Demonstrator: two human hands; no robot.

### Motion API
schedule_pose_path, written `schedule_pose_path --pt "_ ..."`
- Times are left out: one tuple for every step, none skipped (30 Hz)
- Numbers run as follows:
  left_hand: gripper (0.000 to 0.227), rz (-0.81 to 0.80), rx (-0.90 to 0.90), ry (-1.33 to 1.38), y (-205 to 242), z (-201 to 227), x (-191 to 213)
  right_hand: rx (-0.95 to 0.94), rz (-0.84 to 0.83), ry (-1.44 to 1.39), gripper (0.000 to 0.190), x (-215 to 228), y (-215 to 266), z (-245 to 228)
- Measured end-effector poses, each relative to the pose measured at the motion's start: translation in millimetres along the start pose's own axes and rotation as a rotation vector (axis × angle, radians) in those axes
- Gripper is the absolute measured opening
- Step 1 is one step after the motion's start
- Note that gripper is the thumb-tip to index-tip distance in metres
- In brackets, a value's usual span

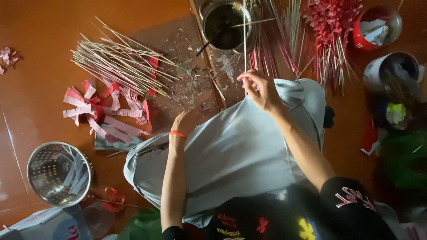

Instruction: Wrapping red paper strips around thin wooden sticks using adhesive to create decorative items.

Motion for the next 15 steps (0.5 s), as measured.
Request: schedule_pose_path --pt "0.035 0.000 0.001 -0.001 0 0 0 0.000 0.000 -0.002 0.026 -4 4 1" --pt "0.032 0.033 -0.030 0.030 0 0 1 0.042 0.029 0.017 0.030 -8 7 1" --pt "0.030 0.066 -0.062 0.063 0 0 1 0.084 0.057 0.037 0.034 -11 11 1" --pt "0.030 0.067 -0.061 0.063 0 1 3 0.085 0.057 0.036 0.034 -19 17 7" --pt "0.030 0.040 -0.057 0.055 0 4 4 -0.137 -0.089 -0.046 0.039 -29 24 19" --pt "0.030 0.014 -0.052 0.046 -1 6 4 -0.357 -0.237 -0.129 0.044 -39 31 29" --pt "0.030 0.016 -0.052 0.050 -2 5 3 -0.355 -0.240 -0.126 0.044 -42 33 31" --pt "0.029 0.024 -0.060 0.032 -3 3 1 -0.314 -0.234 -0.194 0.047 -45 35 33" --pt "0.028 0.029 -0.065 0.013 -3 1 0 -0.274 -0.230 -0.265 0.050 -48 37 33" --pt "0.028 0.029 -0.063 0.016 -3 -2 -4 -0.275 -0.233 -0.264 0.050 -43 37 16" --pt "0.030 0.022 -0.055 -0.002 -6 -5 -7 -0.184 -0.095 -0.268 0.048 -34 33 -2" --pt "0.031 0.015 -0.047 -0.019 -9 -8 -9 -0.090 0.042 -0.272 0.046 -25 29 -20" --pt "0.031 0.023 -0.042 -0.014 -3 3 -1 -0.083 0.034 -0.271 0.046 -23 29 -23" --pt "0.031 0.056 -0.069 0.035 3 14 7 -0.028 0.109 -0.189 0.047 -19 28 -27" --pt "0.031 0.094 -0.097 0.084 9 24 17 0.032 0.184 -0.108 0.049 -16 26 -31"
Point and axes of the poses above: each hand's wrist, its own y-axis away from the middle knuckle, its own x-axis out of the back of the hand, z = x × y, the point moved 2 cm from there along -y, towards the middle knuckle, and after that the axes turned 11 degrees about y, right-handed, at the moved point
